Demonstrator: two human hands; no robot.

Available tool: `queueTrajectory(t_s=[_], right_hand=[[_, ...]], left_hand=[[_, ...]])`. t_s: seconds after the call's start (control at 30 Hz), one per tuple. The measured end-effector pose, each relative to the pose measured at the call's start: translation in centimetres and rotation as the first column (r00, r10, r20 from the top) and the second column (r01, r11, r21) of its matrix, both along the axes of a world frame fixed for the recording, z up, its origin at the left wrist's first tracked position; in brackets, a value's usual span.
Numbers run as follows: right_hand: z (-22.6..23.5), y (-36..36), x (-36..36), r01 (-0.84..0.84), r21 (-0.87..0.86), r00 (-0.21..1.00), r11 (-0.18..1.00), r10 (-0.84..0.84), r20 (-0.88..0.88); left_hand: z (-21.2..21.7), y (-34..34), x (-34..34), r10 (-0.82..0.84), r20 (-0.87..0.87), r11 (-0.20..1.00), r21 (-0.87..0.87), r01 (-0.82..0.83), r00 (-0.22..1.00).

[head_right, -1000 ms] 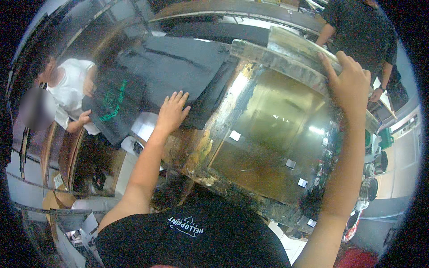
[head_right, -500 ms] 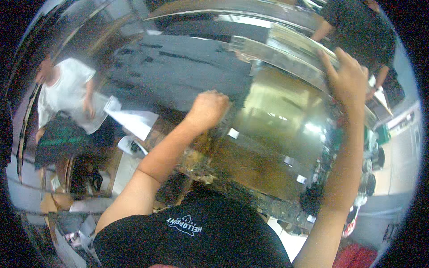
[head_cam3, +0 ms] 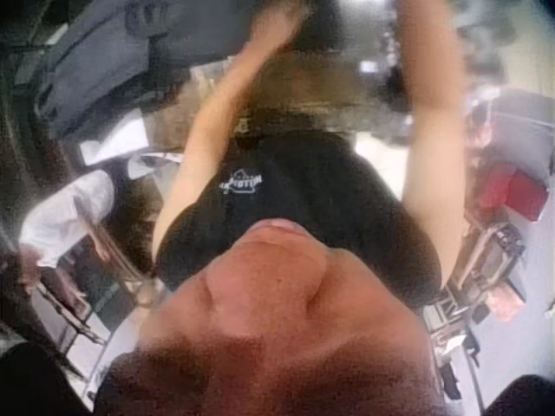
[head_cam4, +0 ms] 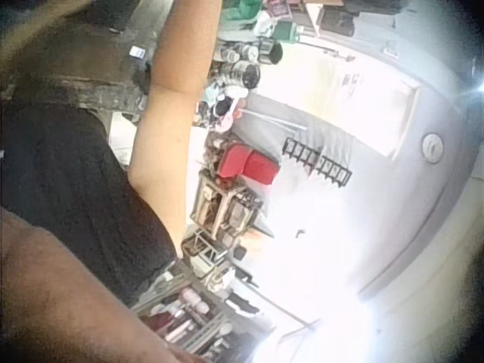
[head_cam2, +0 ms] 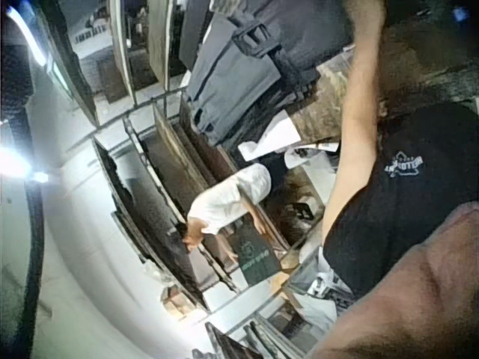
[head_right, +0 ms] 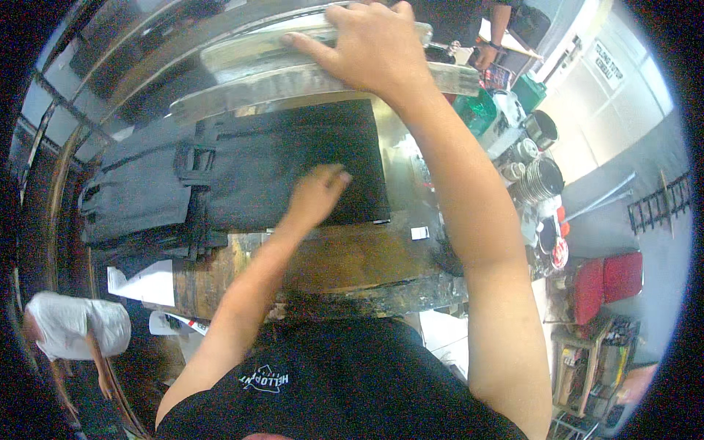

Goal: The person performs screen printing on black tote bags by placing a bag on the printing board, lowering the screen, applying green ink across the screen using a squeegee, and then lifting the screen while another person takes the printed bag.

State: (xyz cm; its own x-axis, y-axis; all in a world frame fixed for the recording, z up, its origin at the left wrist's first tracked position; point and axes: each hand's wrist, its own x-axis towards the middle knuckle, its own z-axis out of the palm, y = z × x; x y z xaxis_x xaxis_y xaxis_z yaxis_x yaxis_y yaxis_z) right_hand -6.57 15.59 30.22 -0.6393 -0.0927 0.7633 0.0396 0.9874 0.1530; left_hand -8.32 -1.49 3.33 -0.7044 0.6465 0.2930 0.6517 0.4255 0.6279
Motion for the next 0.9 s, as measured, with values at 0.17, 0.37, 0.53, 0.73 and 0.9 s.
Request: queueTrajectory(t_s=[0.17, 0.37, 0.53, 0.73, 0.9], right_hand=[[0.8, 0.3, -0.3, 0.046, -0.006, 0.999, 0.999, -0.046, -0.003], [1.8, 0.0, -1.0, -0.007, -0.05, 1.0, 0.999, 0.006, -0.022], [3.0, 0.8, -0.4, -0.026, -0.132, 0.991, 0.991, 0.043, 0.129], [4.2, 0.5, -0.6, 0.055, -0.165, 0.944, 0.985, 0.003, 0.329], [4.3, 0.7, -0.3, -0.02, -0.181, 0.961, 0.983, 0.069, 0.268]], left_hand=[[-0.2, -1.5, -12.5, 0.311, -0.235, 0.927, -0.14, -0.348, 0.921], [-7.7, 1.3, -17.5, 0.501, -0.484, 0.676, -0.298, -0.674, 0.717], [-1.5, 3.3, -17.9, 0.631, -0.126, 0.619, -0.513, -0.594, 0.766], [-4.9, 4.7, -18.2, 0.725, -0.291, 0.479, -0.439, -0.76, 0.625], [-5.1, 6.0, -18.0, 0.599, -0.363, 0.654, -0.293, -0.697, 0.714]])
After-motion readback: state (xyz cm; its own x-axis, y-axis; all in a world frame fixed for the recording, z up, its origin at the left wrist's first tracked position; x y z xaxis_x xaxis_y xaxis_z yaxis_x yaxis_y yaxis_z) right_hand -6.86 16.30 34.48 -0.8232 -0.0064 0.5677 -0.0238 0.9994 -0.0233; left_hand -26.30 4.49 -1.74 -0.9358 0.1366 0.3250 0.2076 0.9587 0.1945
